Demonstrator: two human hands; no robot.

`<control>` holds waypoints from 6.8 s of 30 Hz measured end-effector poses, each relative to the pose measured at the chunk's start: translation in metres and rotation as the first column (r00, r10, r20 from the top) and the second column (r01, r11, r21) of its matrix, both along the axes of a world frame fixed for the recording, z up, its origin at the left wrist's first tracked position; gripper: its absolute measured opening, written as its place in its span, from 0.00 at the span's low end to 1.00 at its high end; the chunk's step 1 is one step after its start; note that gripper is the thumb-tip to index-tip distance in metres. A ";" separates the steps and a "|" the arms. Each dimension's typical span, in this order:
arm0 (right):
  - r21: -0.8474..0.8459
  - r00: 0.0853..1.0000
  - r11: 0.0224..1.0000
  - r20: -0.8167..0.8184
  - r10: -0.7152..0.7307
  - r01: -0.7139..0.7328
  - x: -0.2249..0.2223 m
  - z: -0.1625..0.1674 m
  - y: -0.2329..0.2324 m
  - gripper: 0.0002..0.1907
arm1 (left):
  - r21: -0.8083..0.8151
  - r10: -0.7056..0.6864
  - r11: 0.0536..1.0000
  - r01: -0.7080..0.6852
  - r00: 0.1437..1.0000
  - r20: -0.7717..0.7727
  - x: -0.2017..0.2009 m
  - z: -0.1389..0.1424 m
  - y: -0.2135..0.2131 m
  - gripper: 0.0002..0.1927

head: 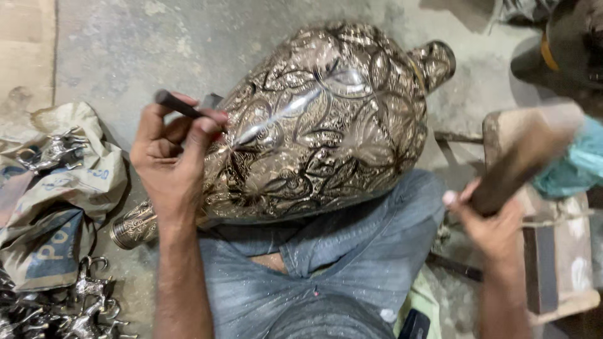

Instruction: The person uses a chisel and hammer to engrave intricate floral patterns onto a large metal vase resting on their lap. They repeatedly tap the chisel to create detailed designs on the vase's surface.

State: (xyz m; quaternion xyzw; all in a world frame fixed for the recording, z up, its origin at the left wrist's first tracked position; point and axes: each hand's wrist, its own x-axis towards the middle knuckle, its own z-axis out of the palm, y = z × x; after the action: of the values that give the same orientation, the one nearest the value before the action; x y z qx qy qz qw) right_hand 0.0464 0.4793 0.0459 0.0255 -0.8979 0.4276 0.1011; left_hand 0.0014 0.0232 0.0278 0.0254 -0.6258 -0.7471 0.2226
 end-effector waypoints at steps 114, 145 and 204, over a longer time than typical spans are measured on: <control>0.780 0.983 0.610 0.030 0.181 -0.136 -0.074 0.137 -0.104 0.16 | -0.586 -0.356 0.760 0.279 0.934 -0.016 -0.021 -0.009 0.112 0.26; 0.635 0.986 0.766 -0.042 0.163 -0.099 -0.050 0.106 -0.083 0.15 | -0.672 -0.577 0.636 0.379 0.812 -0.088 -0.046 -0.004 0.097 0.21; 0.480 0.977 0.867 -0.210 -0.039 0.137 0.001 0.049 -0.065 0.17 | -0.731 -0.843 0.295 0.615 0.528 0.104 -0.083 0.020 0.082 0.19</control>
State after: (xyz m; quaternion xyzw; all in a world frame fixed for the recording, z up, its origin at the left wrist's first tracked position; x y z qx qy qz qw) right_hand 0.0475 0.4146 0.0948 0.0504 -0.9632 0.1757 0.1973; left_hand -0.0819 0.1051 0.0478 -0.4656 -0.7516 -0.4629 -0.0637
